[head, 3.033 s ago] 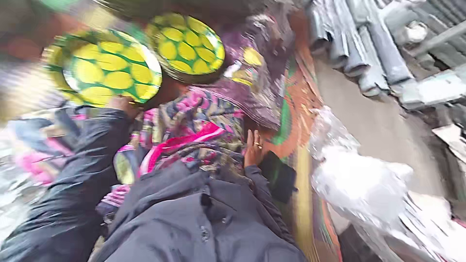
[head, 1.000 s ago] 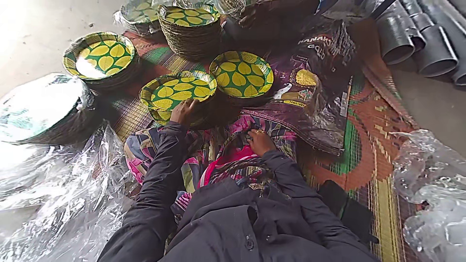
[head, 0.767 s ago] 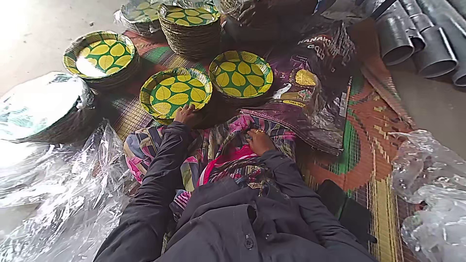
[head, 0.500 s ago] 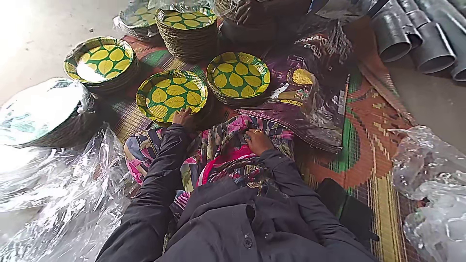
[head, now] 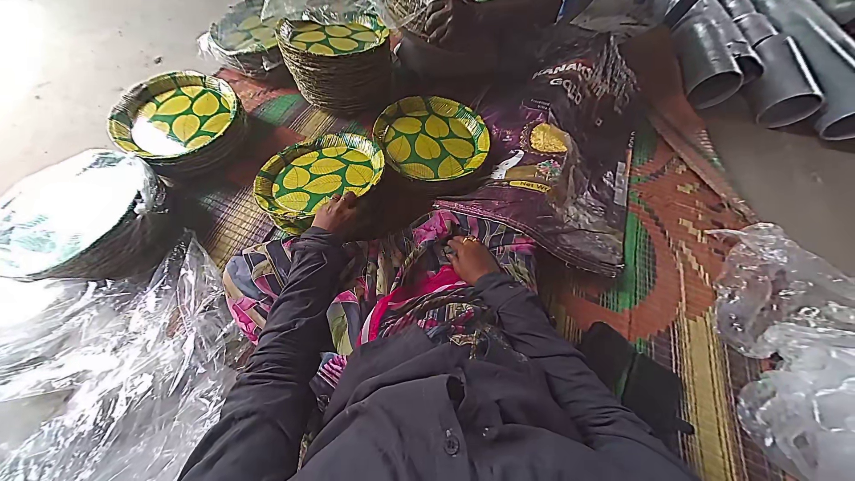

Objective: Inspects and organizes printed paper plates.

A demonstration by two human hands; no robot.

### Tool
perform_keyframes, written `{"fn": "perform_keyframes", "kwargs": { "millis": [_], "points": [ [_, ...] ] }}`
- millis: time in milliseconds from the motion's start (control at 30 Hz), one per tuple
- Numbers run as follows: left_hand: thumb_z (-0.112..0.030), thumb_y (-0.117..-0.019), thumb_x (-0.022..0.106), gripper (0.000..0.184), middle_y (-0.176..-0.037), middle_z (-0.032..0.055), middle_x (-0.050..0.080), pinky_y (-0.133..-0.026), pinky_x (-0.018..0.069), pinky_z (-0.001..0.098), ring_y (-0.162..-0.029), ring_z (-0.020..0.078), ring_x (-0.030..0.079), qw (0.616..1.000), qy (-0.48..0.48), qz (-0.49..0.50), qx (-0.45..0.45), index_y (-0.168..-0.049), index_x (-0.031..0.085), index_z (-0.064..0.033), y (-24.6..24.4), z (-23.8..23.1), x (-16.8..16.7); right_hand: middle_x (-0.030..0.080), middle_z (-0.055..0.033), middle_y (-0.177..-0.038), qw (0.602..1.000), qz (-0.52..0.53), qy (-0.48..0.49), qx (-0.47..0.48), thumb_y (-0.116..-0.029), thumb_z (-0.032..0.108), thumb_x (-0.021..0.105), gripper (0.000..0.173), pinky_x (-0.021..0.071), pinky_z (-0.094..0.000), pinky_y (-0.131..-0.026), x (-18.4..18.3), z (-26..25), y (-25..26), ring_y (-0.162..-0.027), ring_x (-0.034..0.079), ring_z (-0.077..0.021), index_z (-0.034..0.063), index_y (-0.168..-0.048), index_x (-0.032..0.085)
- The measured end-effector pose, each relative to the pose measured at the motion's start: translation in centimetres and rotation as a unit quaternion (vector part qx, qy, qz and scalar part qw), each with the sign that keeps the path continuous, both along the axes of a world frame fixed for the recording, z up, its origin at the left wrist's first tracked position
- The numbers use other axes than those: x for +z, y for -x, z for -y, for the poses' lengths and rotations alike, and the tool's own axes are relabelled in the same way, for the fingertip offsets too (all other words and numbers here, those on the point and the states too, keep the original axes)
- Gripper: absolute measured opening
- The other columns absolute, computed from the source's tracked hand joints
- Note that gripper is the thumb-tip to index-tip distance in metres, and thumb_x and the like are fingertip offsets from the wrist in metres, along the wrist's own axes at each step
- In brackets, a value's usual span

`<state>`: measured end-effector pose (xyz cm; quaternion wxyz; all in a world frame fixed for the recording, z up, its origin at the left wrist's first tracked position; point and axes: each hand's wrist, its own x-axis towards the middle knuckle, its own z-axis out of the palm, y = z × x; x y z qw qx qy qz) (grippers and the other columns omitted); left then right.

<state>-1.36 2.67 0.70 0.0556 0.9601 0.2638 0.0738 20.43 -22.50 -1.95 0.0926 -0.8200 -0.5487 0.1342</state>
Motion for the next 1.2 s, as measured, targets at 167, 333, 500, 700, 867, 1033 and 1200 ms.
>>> {"fn": "perform_keyframes", "kwargs": {
  "millis": [167,333,500,700,867,1033,1200],
  "points": [
    [-0.004,-0.1003,0.056,0.029,-0.146,0.0249,0.054,-0.102,0.0462,0.0656,-0.134,0.0474,0.052,0.994,0.030,-0.099,0.046,-0.124,0.071,0.0009,-0.5,0.4,-0.5,0.058,-0.0266,-0.143,1.000,0.000,0.012,-0.002,-0.1039,0.017,0.060,0.038,0.0395,-0.0583,-0.114,0.2,-0.1,0.2,-0.135,0.054,-0.0436,-0.0033,-0.136,0.062],
    [-0.027,-0.0965,0.071,0.039,-0.145,0.0247,0.056,-0.102,0.0438,0.0675,-0.137,0.0462,0.049,0.988,0.036,-0.142,0.057,-0.130,0.070,-0.0068,-0.6,0.4,-0.9,0.059,-0.0261,-0.142,1.000,-0.002,0.005,0.001,-0.1041,0.017,0.059,0.037,0.0394,-0.0575,-0.115,0.2,0.0,0.0,-0.136,0.053,-0.0430,-0.0036,-0.135,0.063],
    [-0.004,-0.1004,0.059,0.031,-0.145,0.0225,0.056,-0.105,0.0434,0.0664,-0.137,0.0457,0.050,0.987,0.048,-0.119,0.095,-0.129,0.070,-0.0050,-0.2,0.3,-0.6,0.059,-0.0264,-0.142,1.000,0.000,0.005,0.003,-0.1044,0.017,0.059,0.037,0.0392,-0.0579,-0.115,0.3,0.0,0.1,-0.136,0.053,-0.0431,-0.0037,-0.135,0.063],
    [-0.016,-0.0994,0.066,0.032,-0.146,0.0249,0.055,-0.105,0.0426,0.0683,-0.140,0.0466,0.047,0.988,0.043,-0.125,0.086,-0.130,0.070,-0.0076,-0.3,-0.3,-1.2,0.059,-0.0269,-0.141,1.000,0.001,0.005,0.003,-0.1041,0.017,0.059,0.036,0.0400,-0.0584,-0.114,0.0,-0.1,0.0,-0.135,0.054,-0.0439,-0.0040,-0.134,0.063],
    [-0.011,-0.1020,0.060,0.032,-0.147,0.0227,0.055,-0.106,0.0437,0.0661,-0.140,0.0453,0.048,0.984,0.059,-0.132,0.106,-0.133,0.069,-0.0086,-0.3,-0.3,-1.3,0.059,-0.0266,-0.142,1.000,-0.002,0.009,0.000,-0.1043,0.016,0.059,0.037,0.0401,-0.0586,-0.114,0.2,-0.1,0.0,-0.135,0.054,-0.0436,-0.0039,-0.135,0.063],
    [-0.014,-0.1001,0.065,0.028,-0.146,0.0209,0.057,-0.106,0.0431,0.0670,-0.139,0.0446,0.048,0.982,0.085,-0.118,0.116,-0.127,0.072,-0.0079,0.2,-1.1,-2.1,0.059,-0.0266,-0.141,1.000,0.002,0.010,0.002,-0.1041,0.017,0.059,0.037,0.0398,-0.0582,-0.114,0.0,-0.1,0.0,-0.135,0.054,-0.0435,-0.0034,-0.135,0.063],
    [0.002,-0.0989,0.059,0.029,-0.146,0.0251,0.054,-0.103,0.0466,0.0677,-0.138,0.0488,0.048,0.983,0.081,-0.117,0.114,-0.126,0.070,0.0008,-0.5,-0.7,-1.0,0.059,-0.0269,-0.141,1.000,0.005,0.005,0.002,-0.1042,0.016,0.059,0.037,0.0389,-0.0587,-0.114,0.1,-0.1,0.1,-0.135,0.053,-0.0443,-0.0043,-0.135,0.063]
  ]
}}
